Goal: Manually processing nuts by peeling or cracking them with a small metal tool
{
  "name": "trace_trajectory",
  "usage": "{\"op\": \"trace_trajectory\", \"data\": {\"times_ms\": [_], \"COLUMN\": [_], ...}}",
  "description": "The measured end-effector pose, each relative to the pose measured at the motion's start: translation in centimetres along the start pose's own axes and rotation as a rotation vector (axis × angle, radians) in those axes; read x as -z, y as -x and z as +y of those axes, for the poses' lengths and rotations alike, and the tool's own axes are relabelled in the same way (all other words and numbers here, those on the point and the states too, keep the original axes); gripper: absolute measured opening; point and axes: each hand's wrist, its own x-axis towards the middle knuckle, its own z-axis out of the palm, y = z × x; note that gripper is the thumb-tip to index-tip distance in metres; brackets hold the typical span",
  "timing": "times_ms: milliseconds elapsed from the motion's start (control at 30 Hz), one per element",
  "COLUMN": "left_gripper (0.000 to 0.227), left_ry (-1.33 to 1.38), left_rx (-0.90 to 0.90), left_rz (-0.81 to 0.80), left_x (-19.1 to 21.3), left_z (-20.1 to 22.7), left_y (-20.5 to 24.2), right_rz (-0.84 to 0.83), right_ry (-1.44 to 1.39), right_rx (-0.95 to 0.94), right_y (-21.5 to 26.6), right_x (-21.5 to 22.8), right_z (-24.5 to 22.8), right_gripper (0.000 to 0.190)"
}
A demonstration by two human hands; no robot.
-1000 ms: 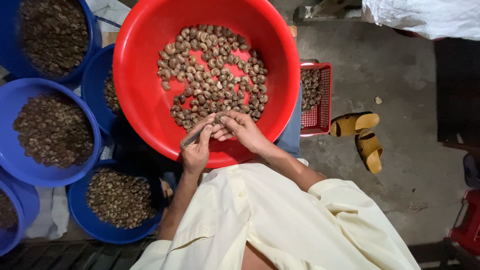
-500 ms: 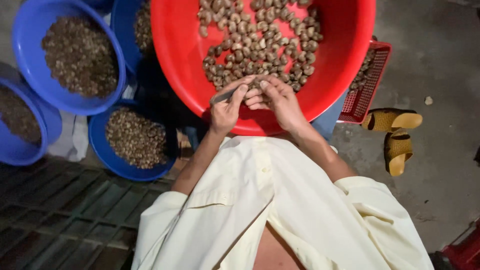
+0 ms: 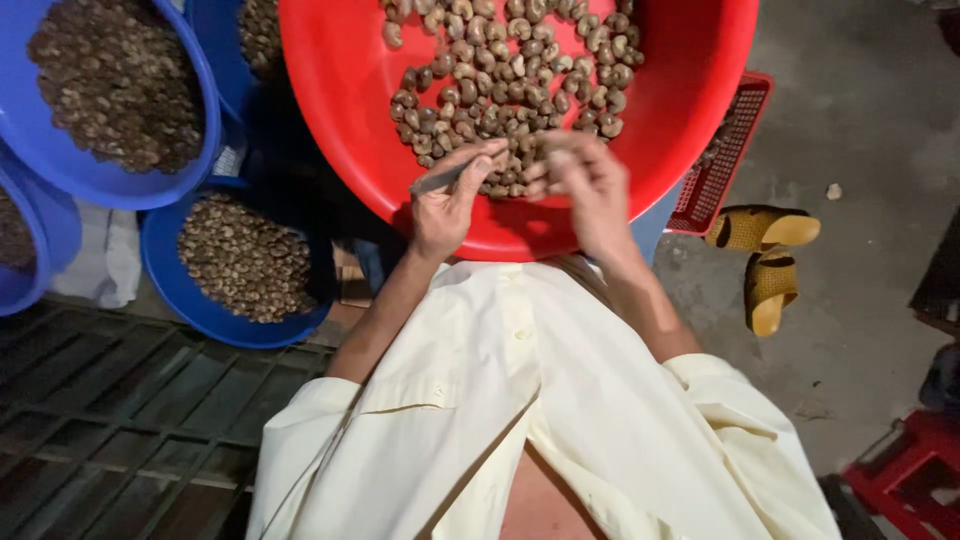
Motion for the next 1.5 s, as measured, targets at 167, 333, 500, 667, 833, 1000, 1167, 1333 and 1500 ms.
{"op": "trace_trajectory", "data": {"times_ms": [167,333,500,667,833,1000,1167,1333,1500], "left_gripper": [0.021,0.026,0.026,0.028,0.029,0.031,0.033,0.032,0.025], "left_ry": [-0.077,-0.085,-0.028,-0.086,-0.083,-0.042,-0.004,-0.043,-0.079], "left_rx": [0.143,0.273,0.342,0.355,0.355,0.342,0.322,0.348,0.129], "left_rz": [0.028,0.022,-0.009,-0.011,-0.041,-0.032,0.002,0.064,0.0], "left_x": [1.5,1.2,1.5,1.5,1.2,1.7,2.4,2.7,2.3], "left_z": [0.9,1.0,0.8,0.6,0.0,0.1,-0.3,-0.2,0.5], "left_y": [0.2,0.2,0.9,0.9,1.0,1.6,1.8,1.6,0.5], "right_rz": [0.389,0.631,0.667,0.525,0.177,-0.131,-0.118,-0.185,-0.272], "right_ry": [0.278,0.288,0.355,0.657,1.016,1.539,1.856,1.811,0.492], "right_rx": [0.403,0.27,0.117,0.526,0.576,0.639,0.546,0.624,-0.084], "right_y": [1.1,1.1,1.8,1.1,-1.8,-8.1,-13.0,-10.3,-4.2], "right_x": [8.0,17.7,19.7,12.7,3.6,1.7,3.4,1.4,-2.5], "right_z": [-3.9,-1.4,1.8,-2.0,-5.5,0.8,9.7,5.6,-1.9], "right_gripper": [0.025,0.021,0.049,0.026,0.024,0.026,0.033,0.026,0.018]}}
